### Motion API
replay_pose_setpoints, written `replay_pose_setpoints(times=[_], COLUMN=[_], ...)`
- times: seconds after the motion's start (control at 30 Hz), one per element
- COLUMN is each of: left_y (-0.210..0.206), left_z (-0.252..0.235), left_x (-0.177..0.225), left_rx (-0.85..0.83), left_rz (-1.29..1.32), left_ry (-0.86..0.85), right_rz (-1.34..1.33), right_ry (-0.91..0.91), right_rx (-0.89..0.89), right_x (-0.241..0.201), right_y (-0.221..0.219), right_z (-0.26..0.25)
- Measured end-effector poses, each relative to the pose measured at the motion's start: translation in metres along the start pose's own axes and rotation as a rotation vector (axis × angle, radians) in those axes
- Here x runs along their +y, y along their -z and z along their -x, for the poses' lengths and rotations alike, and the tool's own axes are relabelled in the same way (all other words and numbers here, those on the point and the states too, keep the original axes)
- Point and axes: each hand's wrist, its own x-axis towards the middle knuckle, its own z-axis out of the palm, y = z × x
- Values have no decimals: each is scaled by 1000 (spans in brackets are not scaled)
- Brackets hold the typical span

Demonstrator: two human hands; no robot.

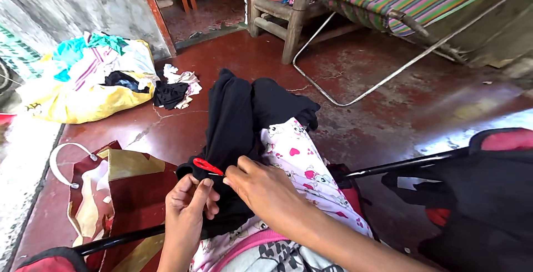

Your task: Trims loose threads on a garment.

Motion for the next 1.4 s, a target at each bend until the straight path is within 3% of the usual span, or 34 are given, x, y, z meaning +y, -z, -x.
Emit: replay_pose_setpoints(times=[0.43,0.7,1.4], left_y=[7,12,14], left_z=[3,6,5], left_x=[2,11,8], left_rx=[-5,-44,-67], left_rz=[-12,30,-21], left_ry=[6,-34,-67], right_rz=[-23,-94,-45], right_ry=[3,-40,34], right_rx=[-12,185,82], right_x=[-2,-3,0], right_y=[-6,15,8], right_z=[7,4,2])
